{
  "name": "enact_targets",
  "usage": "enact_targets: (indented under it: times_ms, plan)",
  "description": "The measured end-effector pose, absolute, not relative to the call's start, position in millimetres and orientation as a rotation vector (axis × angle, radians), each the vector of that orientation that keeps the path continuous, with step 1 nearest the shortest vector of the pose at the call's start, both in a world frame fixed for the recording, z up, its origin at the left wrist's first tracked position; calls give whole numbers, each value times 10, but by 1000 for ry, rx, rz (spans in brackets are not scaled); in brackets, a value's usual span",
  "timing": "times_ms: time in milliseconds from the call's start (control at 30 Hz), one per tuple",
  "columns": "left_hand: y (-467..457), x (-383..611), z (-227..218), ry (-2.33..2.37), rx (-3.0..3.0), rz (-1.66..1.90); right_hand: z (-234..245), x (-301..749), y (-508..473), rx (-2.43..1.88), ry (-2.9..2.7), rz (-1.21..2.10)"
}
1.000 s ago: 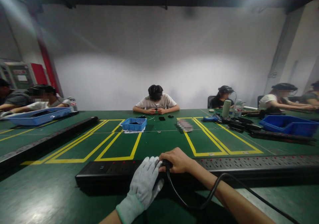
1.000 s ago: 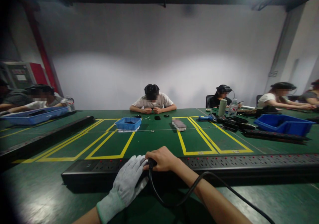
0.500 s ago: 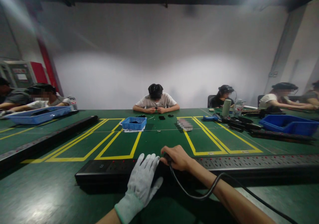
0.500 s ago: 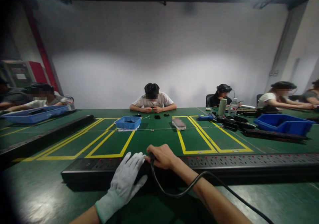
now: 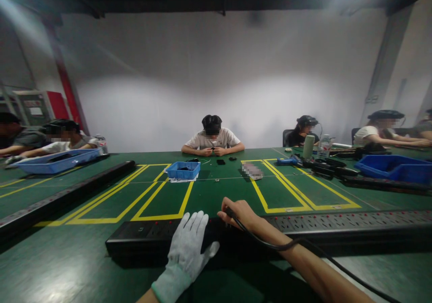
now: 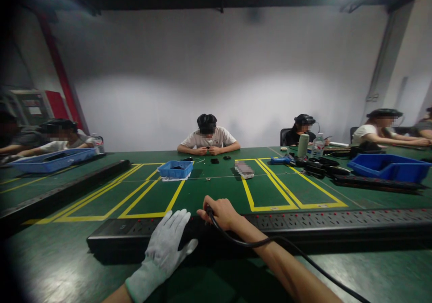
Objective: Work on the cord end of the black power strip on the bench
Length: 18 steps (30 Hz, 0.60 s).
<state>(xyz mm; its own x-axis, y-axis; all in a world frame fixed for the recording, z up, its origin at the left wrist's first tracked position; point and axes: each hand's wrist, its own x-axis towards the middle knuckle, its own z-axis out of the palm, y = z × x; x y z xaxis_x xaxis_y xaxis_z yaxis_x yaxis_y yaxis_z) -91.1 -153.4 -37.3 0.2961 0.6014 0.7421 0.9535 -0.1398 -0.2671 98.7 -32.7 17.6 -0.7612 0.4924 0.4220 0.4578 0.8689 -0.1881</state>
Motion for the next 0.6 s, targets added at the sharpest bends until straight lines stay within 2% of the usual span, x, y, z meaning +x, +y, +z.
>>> enact_targets:
  times_ms: [267, 467, 600]
  plan:
    - [-1551, -873, -422, -1328, -1771, -756, 239, 735, -513, -832, -2555, -11]
    - [-1515, -863, -458, -1408, -1813, -718, 244, 695, -560, -738, -2580, 31]
    - [-1511, -865, -491, -1409, -1776, -780, 263, 640, -613, -800, -2595, -55]
